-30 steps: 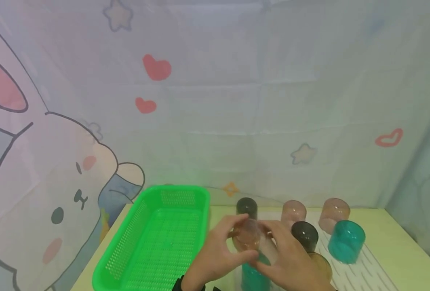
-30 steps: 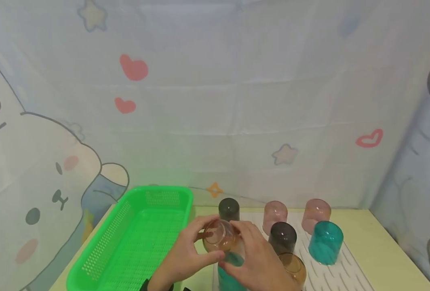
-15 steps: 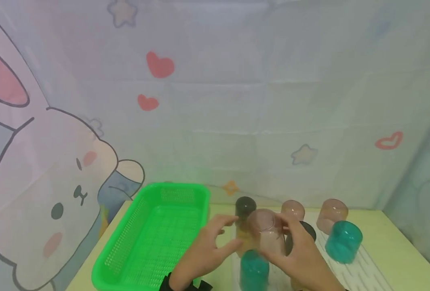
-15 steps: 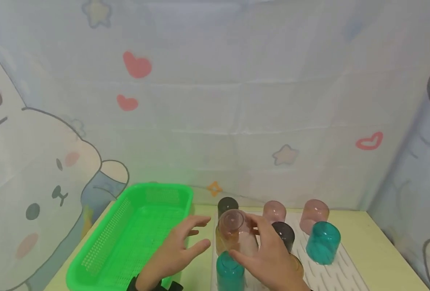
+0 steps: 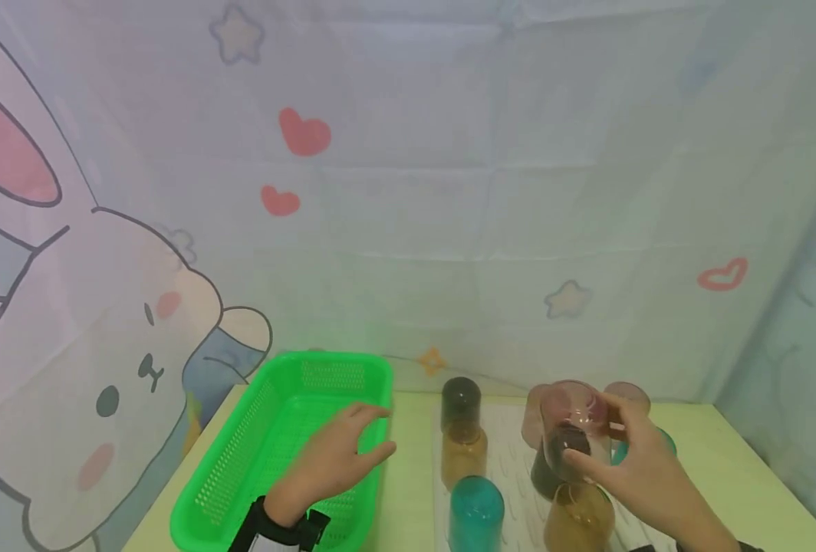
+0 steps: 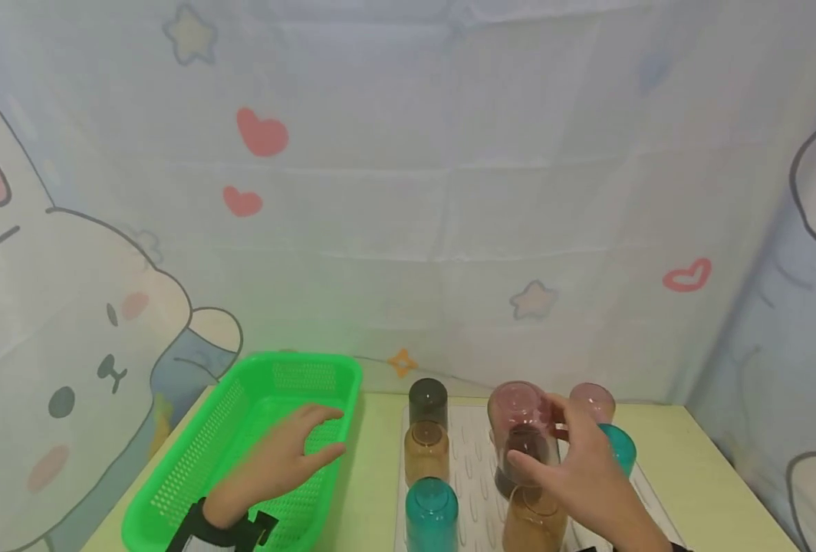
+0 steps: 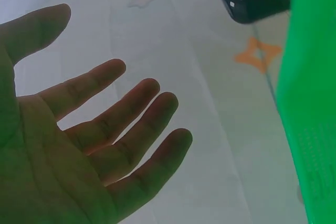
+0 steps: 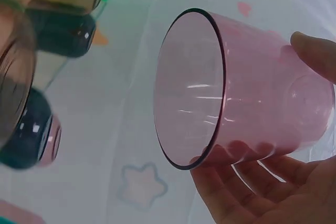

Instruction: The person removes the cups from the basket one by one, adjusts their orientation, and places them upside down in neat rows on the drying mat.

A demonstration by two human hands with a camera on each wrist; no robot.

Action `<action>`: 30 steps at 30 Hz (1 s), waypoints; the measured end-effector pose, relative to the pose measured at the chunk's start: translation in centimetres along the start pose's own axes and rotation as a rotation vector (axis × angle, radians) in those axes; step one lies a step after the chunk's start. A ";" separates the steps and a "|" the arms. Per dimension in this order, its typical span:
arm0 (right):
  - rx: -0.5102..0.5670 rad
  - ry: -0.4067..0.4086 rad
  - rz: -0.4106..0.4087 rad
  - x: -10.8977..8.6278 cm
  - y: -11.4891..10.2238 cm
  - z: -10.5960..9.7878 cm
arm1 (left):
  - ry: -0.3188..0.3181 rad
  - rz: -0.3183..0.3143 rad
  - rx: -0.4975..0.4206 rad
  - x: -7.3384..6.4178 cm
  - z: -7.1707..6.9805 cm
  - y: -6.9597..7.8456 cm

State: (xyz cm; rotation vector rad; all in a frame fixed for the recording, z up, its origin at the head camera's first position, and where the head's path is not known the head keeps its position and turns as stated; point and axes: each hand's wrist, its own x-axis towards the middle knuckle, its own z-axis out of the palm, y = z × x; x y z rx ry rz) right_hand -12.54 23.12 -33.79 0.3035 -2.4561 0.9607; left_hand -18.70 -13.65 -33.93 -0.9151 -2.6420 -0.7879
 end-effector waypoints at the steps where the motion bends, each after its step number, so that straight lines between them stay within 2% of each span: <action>1: -0.014 0.018 -0.007 0.0 0.5 -0.3 | -0.012 -0.002 0.009 0.0 -0.3 -0.3; 4: -0.045 0.033 0.028 -0.2 1.8 -1.2 | -0.043 -0.013 0.019 0.2 -1.1 -1.0; 9: -0.061 0.016 0.148 -0.7 3.8 -2.2 | -0.078 -0.043 0.040 0.2 -2.0 -2.0; 16: -0.048 0.021 0.226 -2.4 6.8 -3.2 | -0.131 -0.107 0.042 0.0 -2.3 -3.9; 20: -0.039 0.014 0.237 -3.2 8.4 -3.8 | -0.144 -0.131 0.026 -0.2 -2.5 -4.6; 25: -0.050 -0.040 0.283 -4.3 10.4 -3.8 | -0.164 -0.148 0.029 -0.9 -2.9 -5.1; 30: -0.046 -0.171 0.402 -5.3 12.3 -3.3 | -0.194 -0.169 0.033 -1.6 -3.3 -5.0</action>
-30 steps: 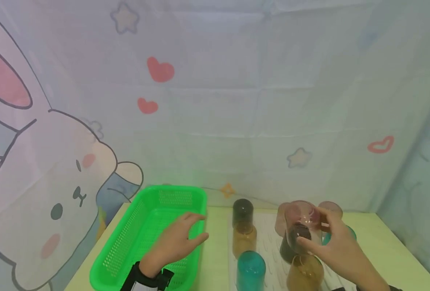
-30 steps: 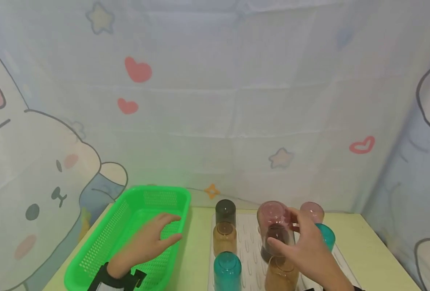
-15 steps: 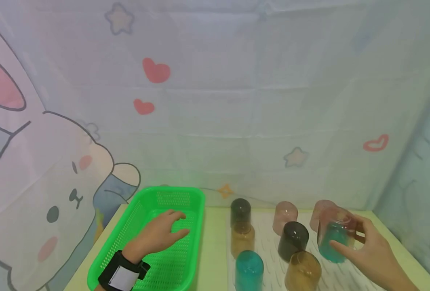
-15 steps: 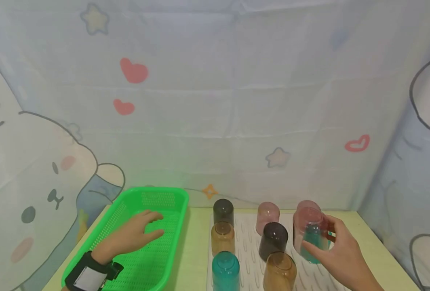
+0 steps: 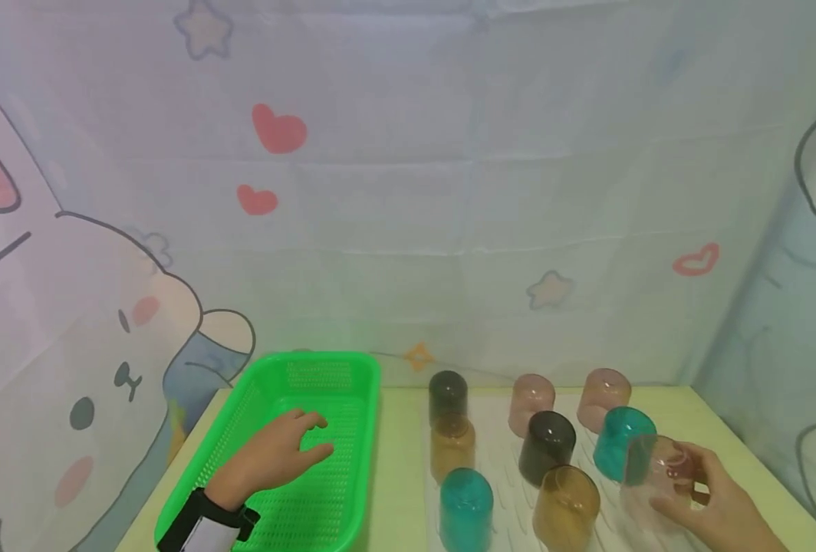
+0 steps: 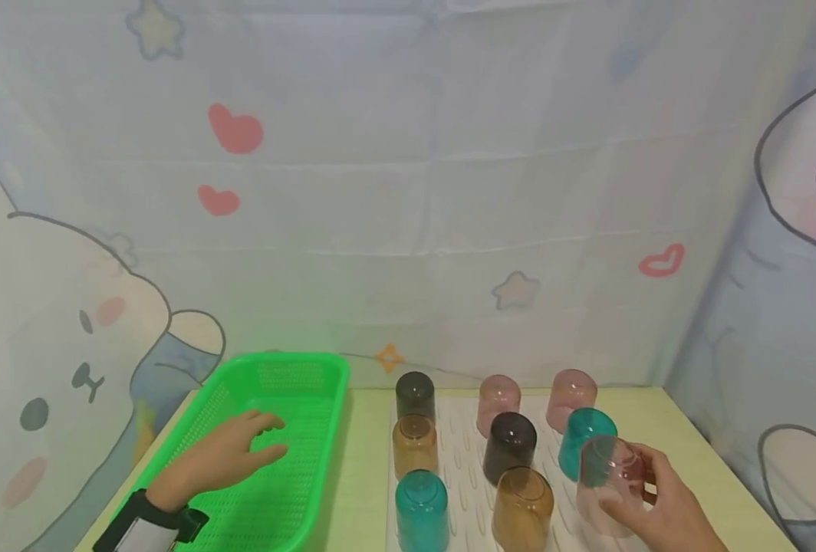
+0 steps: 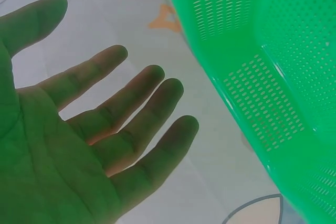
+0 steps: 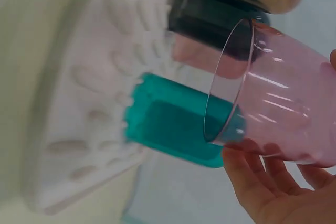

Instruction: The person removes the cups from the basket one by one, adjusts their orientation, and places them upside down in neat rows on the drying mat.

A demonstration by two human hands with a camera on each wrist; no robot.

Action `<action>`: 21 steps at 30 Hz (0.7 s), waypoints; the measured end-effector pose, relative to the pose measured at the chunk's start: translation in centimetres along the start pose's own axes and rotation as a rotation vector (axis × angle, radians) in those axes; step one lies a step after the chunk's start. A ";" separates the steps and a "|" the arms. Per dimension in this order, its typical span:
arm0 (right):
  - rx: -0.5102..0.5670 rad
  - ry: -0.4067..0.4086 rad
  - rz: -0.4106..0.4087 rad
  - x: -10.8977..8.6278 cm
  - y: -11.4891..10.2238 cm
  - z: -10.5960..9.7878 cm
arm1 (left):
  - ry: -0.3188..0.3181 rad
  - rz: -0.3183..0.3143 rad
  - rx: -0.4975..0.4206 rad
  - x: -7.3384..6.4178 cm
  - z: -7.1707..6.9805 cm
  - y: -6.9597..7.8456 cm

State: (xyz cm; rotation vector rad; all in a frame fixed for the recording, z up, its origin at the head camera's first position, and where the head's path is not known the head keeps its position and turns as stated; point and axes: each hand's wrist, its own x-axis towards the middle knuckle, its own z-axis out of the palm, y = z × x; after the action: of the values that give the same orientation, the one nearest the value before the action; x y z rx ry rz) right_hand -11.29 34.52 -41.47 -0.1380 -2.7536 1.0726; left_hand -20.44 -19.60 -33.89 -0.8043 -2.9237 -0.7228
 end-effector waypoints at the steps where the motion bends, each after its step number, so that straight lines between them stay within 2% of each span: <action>1: 0.002 -0.024 0.021 -0.1 0.3 0.2 | -0.005 -0.001 0.001 -0.1 0.0 0.0; 8: -0.027 -0.070 0.020 0.1 1.8 1.3 | -0.018 0.007 0.014 -0.4 -0.4 -0.4; 13: -0.025 -0.016 -0.077 1.0 2.0 1.9 | -0.023 -0.014 0.009 -0.5 -0.9 -0.7; 16: 0.011 -0.011 -0.130 1.4 2.2 2.4 | -0.025 -0.023 0.009 -0.7 -1.0 -0.9; 21: 0.019 -0.036 -0.103 1.4 2.9 3.0 | -0.032 -0.001 0.015 -0.7 -0.9 -0.8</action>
State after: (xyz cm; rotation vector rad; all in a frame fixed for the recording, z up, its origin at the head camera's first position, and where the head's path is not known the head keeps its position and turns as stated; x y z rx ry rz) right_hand -13.20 34.90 -45.37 0.0254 -2.7474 1.0848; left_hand -20.27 -20.93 -33.55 -0.8215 -2.9541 -0.6943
